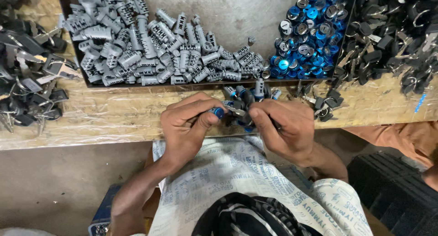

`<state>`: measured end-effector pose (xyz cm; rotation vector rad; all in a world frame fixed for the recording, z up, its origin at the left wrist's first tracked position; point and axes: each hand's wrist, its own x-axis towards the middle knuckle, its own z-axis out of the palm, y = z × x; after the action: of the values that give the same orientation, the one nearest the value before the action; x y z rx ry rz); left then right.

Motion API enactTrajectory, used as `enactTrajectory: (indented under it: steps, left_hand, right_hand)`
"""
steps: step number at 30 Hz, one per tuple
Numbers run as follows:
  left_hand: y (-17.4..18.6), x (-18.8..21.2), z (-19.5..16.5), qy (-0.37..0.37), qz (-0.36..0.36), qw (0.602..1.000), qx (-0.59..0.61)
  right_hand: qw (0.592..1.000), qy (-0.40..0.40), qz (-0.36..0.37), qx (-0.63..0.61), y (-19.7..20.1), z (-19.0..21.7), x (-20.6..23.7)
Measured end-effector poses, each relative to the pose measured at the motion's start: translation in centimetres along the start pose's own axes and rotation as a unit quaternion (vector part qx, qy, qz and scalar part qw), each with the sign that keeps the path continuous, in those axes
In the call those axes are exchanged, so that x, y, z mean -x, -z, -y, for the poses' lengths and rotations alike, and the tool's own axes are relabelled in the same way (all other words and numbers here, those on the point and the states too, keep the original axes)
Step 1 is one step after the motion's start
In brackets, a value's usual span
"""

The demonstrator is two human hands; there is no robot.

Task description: The person sits at a workbench and assembles keychains by hand, threading keys onto split rings together with gray plastic fobs and blue caps. They pick components from trays, work each ring open with their fingers, and place finished keychains in a growing pile on the bench.

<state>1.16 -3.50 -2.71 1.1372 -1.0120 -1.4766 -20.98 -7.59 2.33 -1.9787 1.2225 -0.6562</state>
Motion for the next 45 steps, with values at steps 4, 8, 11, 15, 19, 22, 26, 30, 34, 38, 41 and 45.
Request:
enactTrajectory:
  steps: [4,8,11,15,19,22,26,30,34,38,41,45]
  left_hand:
    - [0.2,-0.4,-0.3,-0.020,-0.003,0.999,-0.029]
    - [0.8,-0.7,-0.8,-0.028,0.019,0.996,-0.080]
    - [1.6,-0.9,-1.3,-0.048,0.081,0.989,-0.116]
    - [0.6,-0.5,-1.7,-0.080,0.085,0.981,-0.157]
    - [-2.2,-0.1,-1.3,-0.102,-0.054,0.987,-0.110]
    - [-1.6,-0.5,-1.2,-0.120,-0.017,0.985,-0.123]
    - [0.5,-1.1,-1.5,-0.079,0.126,0.973,-0.174]
    - [-0.8,-0.6,-1.0,-0.137,0.068,0.973,-0.174]
    - [-1.6,0.4,-0.3,-0.128,0.044,0.979,-0.151]
    - [-0.5,1.2,-0.5,-0.077,0.102,0.984,-0.128]
    - [-0.3,1.2,-0.5,-0.205,-0.080,0.973,-0.064]
    - [1.0,2.0,-1.2,-0.105,-0.161,0.979,-0.072]
  right_hand:
    - [0.999,0.040,0.008,0.027,0.0,0.8,-0.7]
    - [0.993,0.091,0.037,0.066,0.0,1.4,-1.1]
    - [0.989,0.118,0.047,0.078,-0.1,1.3,-1.2]
    - [0.991,0.111,0.033,0.064,-0.7,1.1,-0.9]
    - [0.987,0.124,-0.050,0.089,-1.7,1.4,0.0]
    - [0.984,0.127,-0.060,0.106,-1.8,1.4,0.7]
    - [0.985,0.137,-0.027,0.098,-2.1,1.0,0.8]
    - [0.990,0.125,-0.019,0.065,-2.8,0.9,0.4]
    - [0.992,0.100,0.012,0.077,-2.1,1.4,0.3]
    - [0.988,0.067,0.135,-0.022,1.6,1.8,-0.4]
    - [0.989,0.041,0.136,-0.033,6.6,0.1,-2.6]
    - [0.943,-0.038,-0.229,-0.239,13.0,-7.4,-10.4]
